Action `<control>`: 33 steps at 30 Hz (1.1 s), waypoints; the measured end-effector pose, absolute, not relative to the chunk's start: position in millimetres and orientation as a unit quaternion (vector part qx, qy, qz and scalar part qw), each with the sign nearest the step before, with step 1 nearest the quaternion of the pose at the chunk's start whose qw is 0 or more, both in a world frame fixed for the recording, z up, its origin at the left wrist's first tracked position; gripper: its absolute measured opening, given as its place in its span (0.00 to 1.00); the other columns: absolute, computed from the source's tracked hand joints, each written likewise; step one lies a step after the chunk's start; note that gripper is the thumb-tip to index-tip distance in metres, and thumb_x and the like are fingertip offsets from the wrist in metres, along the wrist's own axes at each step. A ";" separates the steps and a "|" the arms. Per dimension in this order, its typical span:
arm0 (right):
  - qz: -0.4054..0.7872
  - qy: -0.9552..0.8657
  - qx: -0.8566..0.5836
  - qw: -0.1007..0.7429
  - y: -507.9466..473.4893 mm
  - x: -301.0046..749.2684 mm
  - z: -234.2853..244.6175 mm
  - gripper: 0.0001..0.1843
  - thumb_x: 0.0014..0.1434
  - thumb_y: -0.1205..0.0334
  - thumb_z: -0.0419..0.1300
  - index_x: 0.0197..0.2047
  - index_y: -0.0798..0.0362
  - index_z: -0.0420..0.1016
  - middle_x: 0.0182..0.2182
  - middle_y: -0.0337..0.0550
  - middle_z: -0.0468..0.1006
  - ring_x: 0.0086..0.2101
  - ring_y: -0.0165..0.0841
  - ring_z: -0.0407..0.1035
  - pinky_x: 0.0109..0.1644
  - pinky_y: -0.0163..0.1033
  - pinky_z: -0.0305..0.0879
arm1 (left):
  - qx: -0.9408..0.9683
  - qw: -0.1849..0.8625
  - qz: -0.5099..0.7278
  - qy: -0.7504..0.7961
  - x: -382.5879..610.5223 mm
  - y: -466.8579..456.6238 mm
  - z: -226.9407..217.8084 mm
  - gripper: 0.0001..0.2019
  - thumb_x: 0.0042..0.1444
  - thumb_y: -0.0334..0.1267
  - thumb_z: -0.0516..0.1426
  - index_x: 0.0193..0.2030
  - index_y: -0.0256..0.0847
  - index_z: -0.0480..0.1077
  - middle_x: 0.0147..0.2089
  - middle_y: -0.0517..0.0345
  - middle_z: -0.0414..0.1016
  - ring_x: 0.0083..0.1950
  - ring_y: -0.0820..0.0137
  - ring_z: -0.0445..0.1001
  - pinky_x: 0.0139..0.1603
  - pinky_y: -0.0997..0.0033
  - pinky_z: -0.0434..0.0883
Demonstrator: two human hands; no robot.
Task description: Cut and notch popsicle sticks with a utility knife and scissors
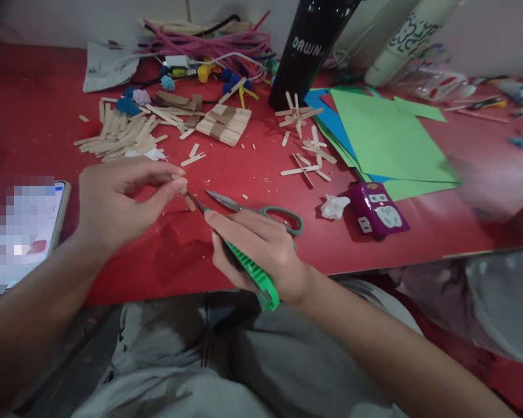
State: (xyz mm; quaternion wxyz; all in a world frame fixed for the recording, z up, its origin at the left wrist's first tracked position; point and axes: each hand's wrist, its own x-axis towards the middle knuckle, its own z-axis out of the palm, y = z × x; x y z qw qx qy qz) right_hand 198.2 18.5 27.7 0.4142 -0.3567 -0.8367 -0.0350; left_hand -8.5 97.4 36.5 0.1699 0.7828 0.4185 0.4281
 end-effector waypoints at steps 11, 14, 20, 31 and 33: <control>-0.062 -0.845 -0.331 0.416 18.3 194.6 23.0 0.18 0.59 0.77 0.61 0.52 0.60 0.73 0.32 0.48 0.83 0.32 0.34 0.77 0.37 0.39 0.78 | 0.767 0.201 0.432 0.429 -8.3 98.2 35.7 0.02 0.58 0.40 0.63 0.37 0.52 0.79 0.36 0.66 0.84 0.36 0.67 0.82 0.41 0.64 0.81; -0.056 -0.839 -0.336 0.424 18.3 194.8 20.1 0.18 0.60 0.77 0.61 0.54 0.59 0.72 0.33 0.48 0.83 0.32 0.34 0.77 0.37 0.40 0.78 | 0.761 0.199 0.440 0.434 -8.5 98.0 34.1 0.03 0.58 0.40 0.63 0.38 0.52 0.79 0.37 0.65 0.84 0.37 0.66 0.83 0.41 0.63 0.81; -0.054 -0.848 -0.325 0.416 19.7 195.4 18.4 0.20 0.59 0.77 0.61 0.54 0.60 0.72 0.32 0.48 0.82 0.32 0.34 0.76 0.38 0.39 0.78 | 0.761 0.201 0.444 0.429 -9.0 98.9 33.3 0.03 0.57 0.36 0.63 0.38 0.49 0.79 0.37 0.64 0.84 0.37 0.69 0.82 0.43 0.65 0.82; -0.060 -0.841 -0.329 0.424 22.6 199.1 13.5 0.22 0.59 0.76 0.61 0.56 0.56 0.72 0.34 0.47 0.83 0.32 0.34 0.78 0.40 0.40 0.80 | 0.754 0.219 0.448 0.428 -10.8 100.5 30.8 0.04 0.57 0.41 0.63 0.39 0.53 0.79 0.39 0.64 0.84 0.38 0.64 0.83 0.44 0.58 0.83; -0.050 -0.837 -0.337 0.428 21.2 200.1 15.9 0.22 0.59 0.76 0.61 0.56 0.55 0.73 0.35 0.47 0.84 0.33 0.34 0.79 0.40 0.40 0.80 | 0.755 0.222 0.446 0.427 -11.2 101.1 30.3 0.04 0.57 0.42 0.63 0.40 0.53 0.79 0.39 0.63 0.84 0.39 0.64 0.83 0.45 0.59 0.83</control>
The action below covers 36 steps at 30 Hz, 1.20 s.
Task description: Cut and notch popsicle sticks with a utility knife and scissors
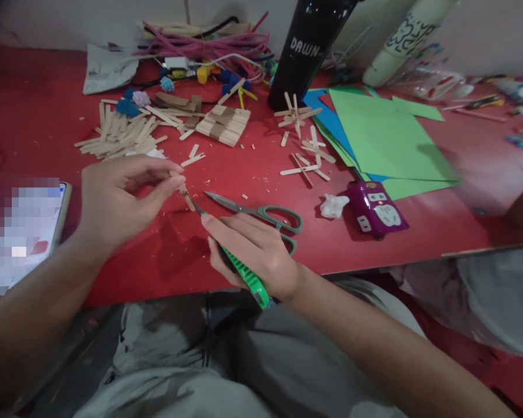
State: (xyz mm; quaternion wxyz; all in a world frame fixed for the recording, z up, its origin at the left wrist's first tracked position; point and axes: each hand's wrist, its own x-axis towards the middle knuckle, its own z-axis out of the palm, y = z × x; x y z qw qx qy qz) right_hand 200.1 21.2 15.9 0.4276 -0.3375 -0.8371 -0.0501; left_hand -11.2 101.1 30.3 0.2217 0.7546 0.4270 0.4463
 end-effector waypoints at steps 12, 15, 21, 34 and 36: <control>-0.013 -0.808 -0.368 0.460 13.7 199.8 19.6 0.19 0.59 0.77 0.63 0.53 0.55 0.75 0.35 0.48 0.83 0.31 0.35 0.78 0.37 0.40 0.80 | 0.730 0.275 0.457 0.428 -7.8 103.1 27.4 0.04 0.56 0.38 0.65 0.38 0.50 0.79 0.37 0.61 0.84 0.38 0.65 0.84 0.45 0.60 0.84; -0.024 -0.816 -0.366 0.446 15.1 198.0 18.8 0.17 0.60 0.75 0.62 0.53 0.55 0.75 0.34 0.47 0.83 0.30 0.34 0.77 0.37 0.39 0.80 | 0.724 0.295 0.445 0.437 -8.0 104.5 27.1 0.03 0.56 0.40 0.64 0.37 0.50 0.79 0.37 0.61 0.84 0.39 0.64 0.84 0.46 0.58 0.84; -0.029 -0.807 -0.376 0.454 17.6 193.1 18.2 0.18 0.60 0.74 0.62 0.54 0.53 0.74 0.35 0.45 0.84 0.32 0.33 0.78 0.40 0.38 0.80 | 0.714 0.305 0.446 0.444 -8.1 106.8 26.4 0.03 0.55 0.39 0.64 0.36 0.49 0.78 0.38 0.59 0.84 0.40 0.63 0.84 0.48 0.58 0.84; -0.012 -0.814 -0.367 0.449 22.1 197.1 23.0 0.15 0.59 0.76 0.62 0.50 0.55 0.76 0.32 0.45 0.83 0.30 0.30 0.77 0.39 0.33 0.78 | 0.717 0.304 0.452 0.435 -8.2 107.0 26.3 0.03 0.54 0.37 0.65 0.37 0.48 0.79 0.36 0.60 0.84 0.38 0.64 0.84 0.45 0.59 0.84; -0.017 -0.818 -0.368 0.442 22.6 198.3 23.9 0.15 0.61 0.75 0.61 0.50 0.54 0.76 0.32 0.44 0.83 0.30 0.30 0.77 0.39 0.34 0.78 | 0.718 0.299 0.456 0.432 -7.4 106.7 27.2 0.02 0.54 0.37 0.65 0.36 0.47 0.79 0.35 0.59 0.84 0.37 0.65 0.84 0.44 0.59 0.85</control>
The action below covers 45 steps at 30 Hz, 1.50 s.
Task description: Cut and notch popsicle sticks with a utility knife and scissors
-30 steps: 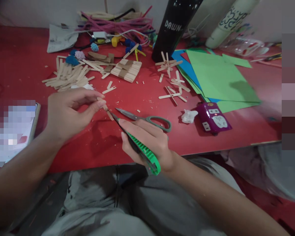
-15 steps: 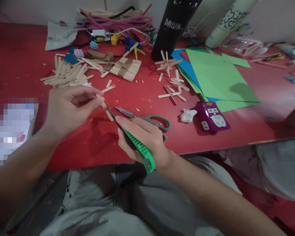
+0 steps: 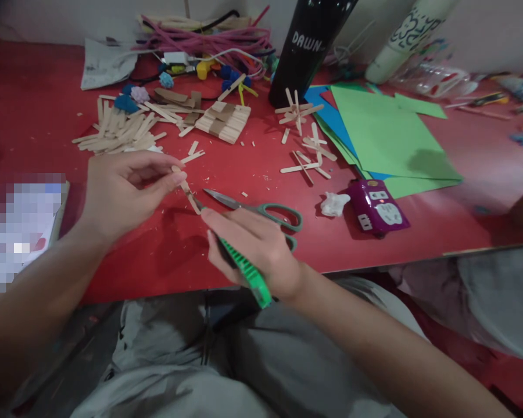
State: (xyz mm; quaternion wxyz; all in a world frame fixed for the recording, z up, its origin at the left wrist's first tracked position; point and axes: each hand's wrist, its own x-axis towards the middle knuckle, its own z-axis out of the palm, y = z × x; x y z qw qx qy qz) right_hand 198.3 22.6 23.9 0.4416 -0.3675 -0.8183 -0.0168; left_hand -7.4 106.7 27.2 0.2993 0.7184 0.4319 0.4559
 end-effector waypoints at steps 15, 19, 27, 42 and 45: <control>-0.011 -0.837 -0.345 0.424 23.0 199.9 23.3 0.15 0.61 0.75 0.61 0.51 0.57 0.74 0.31 0.45 0.81 0.30 0.31 0.76 0.38 0.38 0.79 | 0.725 0.294 0.446 0.434 -7.9 106.0 25.6 0.03 0.56 0.41 0.64 0.38 0.50 0.79 0.38 0.60 0.84 0.40 0.64 0.84 0.46 0.59 0.85; -0.007 -0.826 -0.360 0.433 23.3 201.5 23.3 0.15 0.62 0.74 0.61 0.51 0.55 0.74 0.32 0.44 0.82 0.30 0.30 0.76 0.38 0.36 0.78 | 0.727 0.292 0.445 0.434 -7.9 106.3 26.4 0.04 0.56 0.41 0.64 0.38 0.49 0.79 0.37 0.60 0.84 0.39 0.64 0.84 0.46 0.59 0.84; -0.018 -0.813 -0.370 0.449 21.4 199.7 18.8 0.18 0.60 0.75 0.62 0.53 0.54 0.75 0.36 0.46 0.84 0.33 0.33 0.79 0.41 0.37 0.80 | 0.722 0.292 0.456 0.431 -7.3 107.7 28.7 0.06 0.56 0.40 0.65 0.42 0.49 0.79 0.40 0.60 0.85 0.43 0.64 0.84 0.49 0.60 0.82; 0.055 -0.676 -0.496 0.542 13.2 192.1 28.7 0.13 0.61 0.67 0.65 0.49 0.49 0.81 0.38 0.41 0.87 0.30 0.33 0.81 0.40 0.37 0.82 | 0.768 0.397 0.296 0.407 0.6 105.0 25.0 0.15 0.63 0.47 0.58 0.33 0.37 0.76 0.33 0.53 0.82 0.36 0.67 0.80 0.39 0.71 0.76; 0.072 -0.663 -0.504 0.549 14.2 191.3 27.6 0.13 0.62 0.66 0.65 0.50 0.49 0.81 0.39 0.41 0.87 0.31 0.34 0.82 0.42 0.39 0.83 | 0.748 0.431 0.311 0.398 3.4 102.5 21.0 0.14 0.67 0.44 0.55 0.35 0.38 0.73 0.34 0.54 0.81 0.36 0.69 0.80 0.39 0.72 0.76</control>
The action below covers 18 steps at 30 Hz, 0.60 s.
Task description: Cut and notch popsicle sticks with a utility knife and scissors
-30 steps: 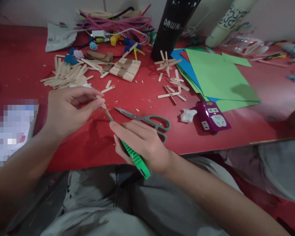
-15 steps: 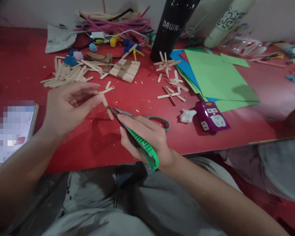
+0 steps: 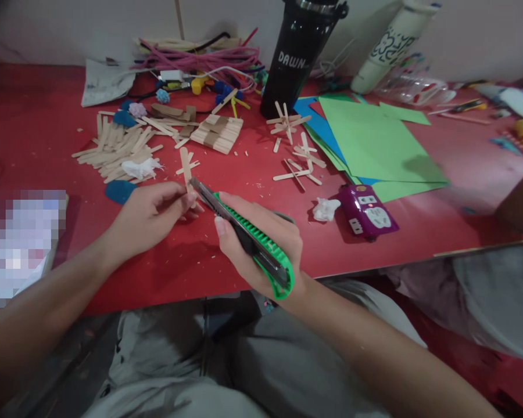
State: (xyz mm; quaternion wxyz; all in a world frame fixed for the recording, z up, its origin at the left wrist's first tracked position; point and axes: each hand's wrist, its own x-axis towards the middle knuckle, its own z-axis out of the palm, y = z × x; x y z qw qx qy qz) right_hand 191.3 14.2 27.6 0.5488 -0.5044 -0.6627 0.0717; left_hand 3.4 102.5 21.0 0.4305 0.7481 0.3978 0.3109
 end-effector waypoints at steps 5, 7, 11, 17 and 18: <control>0.047 -0.665 -0.485 0.566 15.3 188.9 26.6 0.15 0.61 0.69 0.65 0.50 0.46 0.81 0.38 0.39 0.87 0.30 0.34 0.82 0.40 0.39 0.83 | 0.807 0.317 0.325 0.378 4.3 97.6 20.4 0.13 0.68 0.35 0.51 0.31 0.39 0.68 0.29 0.60 0.76 0.29 0.75 0.75 0.34 0.77 0.70; 0.044 -0.669 -0.487 0.560 15.1 187.3 28.1 0.15 0.61 0.70 0.64 0.50 0.45 0.81 0.37 0.39 0.87 0.30 0.34 0.82 0.40 0.39 0.83 | 0.822 0.272 0.337 0.369 3.9 96.4 22.1 0.12 0.67 0.31 0.50 0.31 0.39 0.67 0.28 0.61 0.75 0.29 0.76 0.74 0.33 0.77 0.68; 0.001 -0.702 -0.449 0.552 16.6 185.8 30.8 0.17 0.59 0.73 0.64 0.51 0.49 0.80 0.37 0.42 0.87 0.30 0.33 0.81 0.40 0.37 0.82 | 0.836 0.222 0.349 0.362 2.3 95.6 24.3 0.11 0.63 0.27 0.50 0.30 0.39 0.66 0.26 0.62 0.74 0.28 0.76 0.73 0.30 0.78 0.66; 0.009 -0.706 -0.452 0.545 22.6 187.9 26.1 0.15 0.61 0.71 0.62 0.49 0.47 0.81 0.34 0.40 0.86 0.28 0.33 0.81 0.37 0.38 0.82 | 0.848 0.174 0.350 0.358 -1.5 95.6 23.3 0.11 0.63 0.27 0.50 0.30 0.40 0.67 0.26 0.61 0.75 0.27 0.75 0.74 0.30 0.77 0.66; -0.004 -0.713 -0.440 0.545 22.8 188.0 25.8 0.15 0.60 0.71 0.63 0.49 0.47 0.80 0.35 0.40 0.86 0.28 0.33 0.80 0.36 0.38 0.82 | 0.850 0.165 0.352 0.356 -1.8 95.5 23.0 0.11 0.62 0.27 0.50 0.30 0.40 0.67 0.26 0.61 0.75 0.27 0.75 0.74 0.31 0.77 0.66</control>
